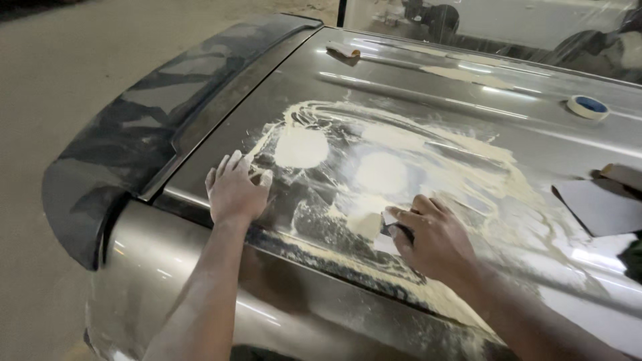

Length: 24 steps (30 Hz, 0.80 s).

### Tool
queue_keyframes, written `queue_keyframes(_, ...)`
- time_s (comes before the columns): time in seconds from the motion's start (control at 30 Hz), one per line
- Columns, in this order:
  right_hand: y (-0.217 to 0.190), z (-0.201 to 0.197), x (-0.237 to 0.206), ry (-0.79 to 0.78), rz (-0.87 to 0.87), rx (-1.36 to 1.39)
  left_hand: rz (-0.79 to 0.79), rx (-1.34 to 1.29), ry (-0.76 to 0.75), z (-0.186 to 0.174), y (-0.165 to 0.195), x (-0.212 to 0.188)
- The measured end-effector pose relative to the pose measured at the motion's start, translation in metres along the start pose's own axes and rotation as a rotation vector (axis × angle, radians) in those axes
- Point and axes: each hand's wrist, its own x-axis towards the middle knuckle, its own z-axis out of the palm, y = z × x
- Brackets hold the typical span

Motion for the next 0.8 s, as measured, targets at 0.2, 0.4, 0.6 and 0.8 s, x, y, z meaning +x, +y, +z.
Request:
queue_keyframes(0.2, -0.02, 0.018, 0.079, -0.023, 0.207, 0.063, -0.01, 0.021, -0.017, -0.001, 0.003, 0.003)
queue_keyframes(0.4, -0.029, 0.001, 0.072, -0.002, 0.162, 0.077, 0.011, -0.006, 0.031, -0.006, 0.005, 0.0)
queue_keyframes(0.6, -0.029, 0.002, 0.039, -0.196, 0.132, 0.055, -0.036, 0.012, -0.004, -0.005, 0.005, 0.002)
queue_keyframes(0.8, -0.026, 0.007, 0.099, 0.047, 0.108, -0.038, -0.009, -0.017, 0.054, -0.01, 0.008, -0.002)
